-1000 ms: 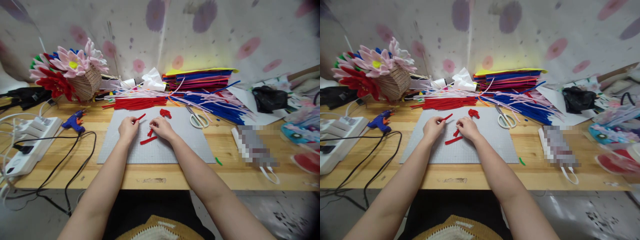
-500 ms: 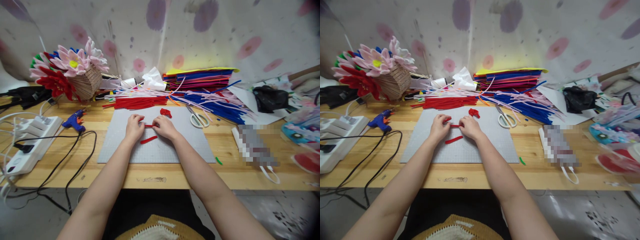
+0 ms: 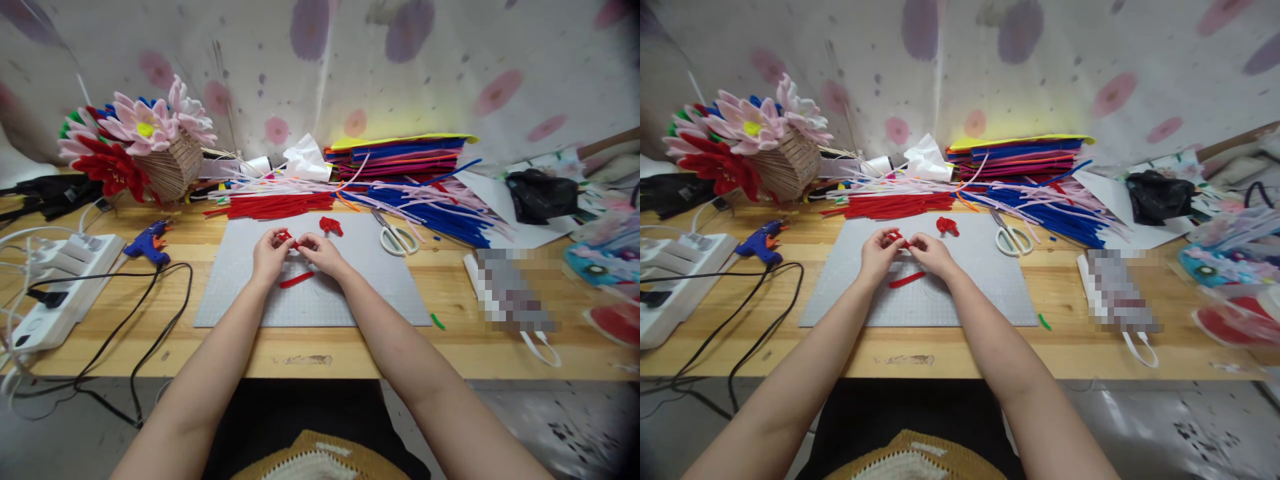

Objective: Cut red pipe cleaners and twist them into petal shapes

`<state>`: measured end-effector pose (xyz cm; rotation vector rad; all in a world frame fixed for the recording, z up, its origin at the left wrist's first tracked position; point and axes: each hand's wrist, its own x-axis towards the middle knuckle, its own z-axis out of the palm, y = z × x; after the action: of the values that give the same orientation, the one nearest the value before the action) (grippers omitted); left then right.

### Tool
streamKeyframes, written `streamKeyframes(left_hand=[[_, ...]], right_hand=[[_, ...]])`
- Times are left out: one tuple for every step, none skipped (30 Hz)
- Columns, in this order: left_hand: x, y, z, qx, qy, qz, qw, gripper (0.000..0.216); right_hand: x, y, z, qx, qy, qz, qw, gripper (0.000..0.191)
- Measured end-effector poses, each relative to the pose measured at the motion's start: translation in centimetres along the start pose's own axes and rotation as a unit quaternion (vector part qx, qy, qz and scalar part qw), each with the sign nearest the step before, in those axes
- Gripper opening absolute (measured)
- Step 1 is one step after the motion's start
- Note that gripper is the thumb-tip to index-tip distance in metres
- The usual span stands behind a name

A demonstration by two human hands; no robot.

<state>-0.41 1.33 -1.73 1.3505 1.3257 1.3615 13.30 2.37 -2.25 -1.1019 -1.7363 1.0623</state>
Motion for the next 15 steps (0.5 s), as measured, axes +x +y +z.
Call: streamKeyframes(left_hand=[[-0.08, 0.18, -0.19, 0.044, 0.001, 0.025, 0.999, 0.032], [-0.18, 0.35, -0.34, 0.086, 0.002, 0.050, 0.995, 0.031], [-0.29, 0.51, -0.43, 0.122, 0.001, 0.070, 0.990, 0.031], [-0.39, 0.64, -0.48, 0.146, -0.001, 0.083, 0.986, 0.031], [-0.48, 0.76, -0.47, 0.158, -0.004, 0.092, 0.983, 0.031], [-0.54, 0.84, -0.44, 0.159, -0.004, 0.096, 0.982, 0.030], [-0.56, 0.88, -0.41, 0.151, -0.003, 0.099, 0.984, 0.030], [-0.57, 0.90, -0.37, 0.136, 0.001, 0.098, 0.986, 0.031], [-0.55, 0.90, -0.36, 0.117, 0.007, 0.095, 0.989, 0.032], [-0.52, 0.90, -0.36, 0.098, 0.015, 0.089, 0.991, 0.033], [-0.51, 0.89, -0.38, 0.081, 0.022, 0.083, 0.993, 0.034], [-0.51, 0.90, -0.41, 0.067, 0.029, 0.077, 0.994, 0.035], [-0.53, 0.93, -0.43, 0.056, 0.031, 0.074, 0.995, 0.036], [-0.57, 0.97, -0.43, 0.048, 0.031, 0.073, 0.996, 0.037], [-0.62, 1.02, -0.41, 0.042, 0.027, 0.074, 0.996, 0.037]], right_hand=[[-0.04, -0.01, -0.08, -0.029, -0.001, -0.007, 1.000, 0.009], [-0.09, -0.02, -0.13, -0.053, 0.000, -0.012, 0.999, 0.009], [-0.14, -0.02, -0.16, -0.069, 0.004, -0.015, 0.997, 0.009], [-0.18, -0.04, -0.15, -0.077, 0.010, -0.017, 0.997, 0.009], [-0.21, -0.05, -0.13, -0.076, 0.018, -0.019, 0.997, 0.009], [-0.22, -0.06, -0.09, -0.070, 0.027, -0.019, 0.997, 0.009], [-0.21, -0.06, -0.06, -0.060, 0.037, -0.017, 0.997, 0.008], [-0.16, -0.04, -0.03, -0.047, 0.047, -0.014, 0.998, 0.008], [-0.09, 0.00, -0.02, -0.030, 0.056, -0.008, 0.998, 0.007], [0.01, 0.07, -0.04, -0.010, 0.066, -0.001, 0.998, 0.007], [0.13, 0.16, -0.06, 0.012, 0.076, 0.007, 0.997, 0.007], [0.25, 0.26, -0.10, 0.032, 0.085, 0.015, 0.996, 0.008], [0.35, 0.36, -0.14, 0.050, 0.095, 0.022, 0.994, 0.009], [0.44, 0.43, -0.18, 0.063, 0.102, 0.028, 0.992, 0.009], [0.50, 0.47, -0.21, 0.072, 0.106, 0.031, 0.991, 0.010]])
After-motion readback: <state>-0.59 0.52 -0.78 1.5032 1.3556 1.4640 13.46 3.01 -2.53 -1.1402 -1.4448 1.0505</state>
